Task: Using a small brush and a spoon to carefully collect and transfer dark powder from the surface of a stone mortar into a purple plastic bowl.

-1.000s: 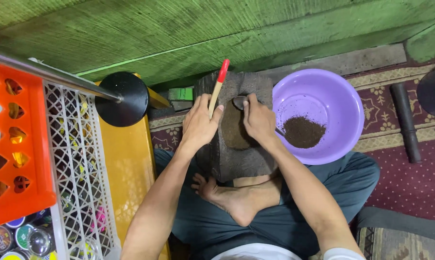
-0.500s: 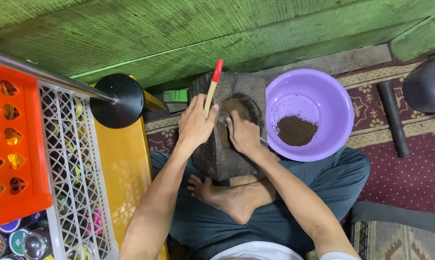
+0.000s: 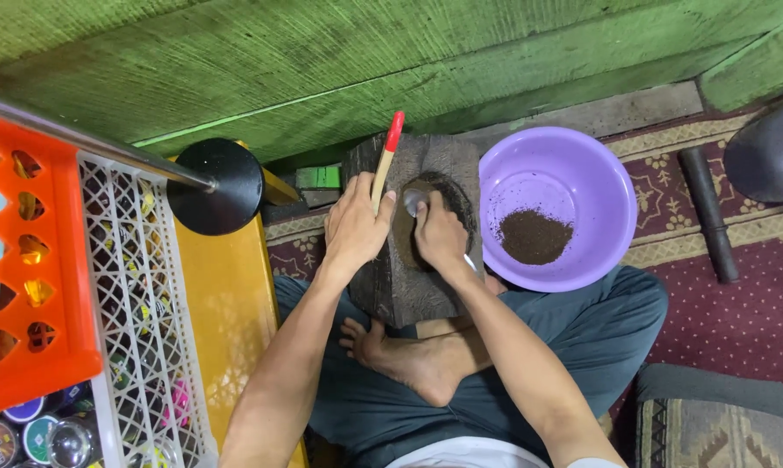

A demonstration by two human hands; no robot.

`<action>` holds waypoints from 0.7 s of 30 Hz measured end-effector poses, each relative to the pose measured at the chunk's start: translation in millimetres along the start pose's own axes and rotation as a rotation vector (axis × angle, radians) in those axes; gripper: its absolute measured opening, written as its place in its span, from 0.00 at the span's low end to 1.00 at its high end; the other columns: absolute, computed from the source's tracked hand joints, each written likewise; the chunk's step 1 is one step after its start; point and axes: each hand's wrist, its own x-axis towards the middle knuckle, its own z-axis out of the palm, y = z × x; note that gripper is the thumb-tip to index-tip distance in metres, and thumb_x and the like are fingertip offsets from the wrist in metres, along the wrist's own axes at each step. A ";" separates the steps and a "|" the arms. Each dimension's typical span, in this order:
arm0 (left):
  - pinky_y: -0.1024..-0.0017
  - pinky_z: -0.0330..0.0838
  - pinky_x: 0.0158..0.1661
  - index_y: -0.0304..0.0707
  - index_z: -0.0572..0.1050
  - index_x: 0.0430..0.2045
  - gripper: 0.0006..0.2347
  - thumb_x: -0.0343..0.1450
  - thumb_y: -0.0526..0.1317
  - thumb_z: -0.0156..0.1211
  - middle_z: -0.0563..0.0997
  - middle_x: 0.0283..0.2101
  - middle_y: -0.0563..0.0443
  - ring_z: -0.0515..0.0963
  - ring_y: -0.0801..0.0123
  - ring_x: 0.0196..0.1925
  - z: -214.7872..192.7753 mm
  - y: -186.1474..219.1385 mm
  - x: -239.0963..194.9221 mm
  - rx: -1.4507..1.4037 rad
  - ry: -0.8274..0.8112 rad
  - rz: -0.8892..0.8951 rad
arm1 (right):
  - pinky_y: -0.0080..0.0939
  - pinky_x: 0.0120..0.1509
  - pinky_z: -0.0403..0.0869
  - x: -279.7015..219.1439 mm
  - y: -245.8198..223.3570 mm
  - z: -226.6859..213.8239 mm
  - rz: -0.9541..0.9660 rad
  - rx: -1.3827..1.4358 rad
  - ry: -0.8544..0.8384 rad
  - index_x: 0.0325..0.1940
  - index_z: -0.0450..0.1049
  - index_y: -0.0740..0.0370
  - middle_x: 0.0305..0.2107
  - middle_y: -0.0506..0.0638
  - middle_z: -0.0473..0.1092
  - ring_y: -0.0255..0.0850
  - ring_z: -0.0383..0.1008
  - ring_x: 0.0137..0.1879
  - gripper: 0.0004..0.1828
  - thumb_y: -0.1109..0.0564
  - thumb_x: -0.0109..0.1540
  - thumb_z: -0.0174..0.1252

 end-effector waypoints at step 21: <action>0.41 0.72 0.49 0.44 0.66 0.52 0.17 0.75 0.51 0.43 0.73 0.47 0.41 0.78 0.37 0.52 5.1 -3.2 3.5 0.020 0.020 0.007 | 0.69 0.54 0.74 -1.9 -26.3 -14.8 0.066 -0.051 -0.152 0.58 0.67 0.56 0.42 0.70 0.76 0.70 0.77 0.51 0.20 0.45 0.69 0.38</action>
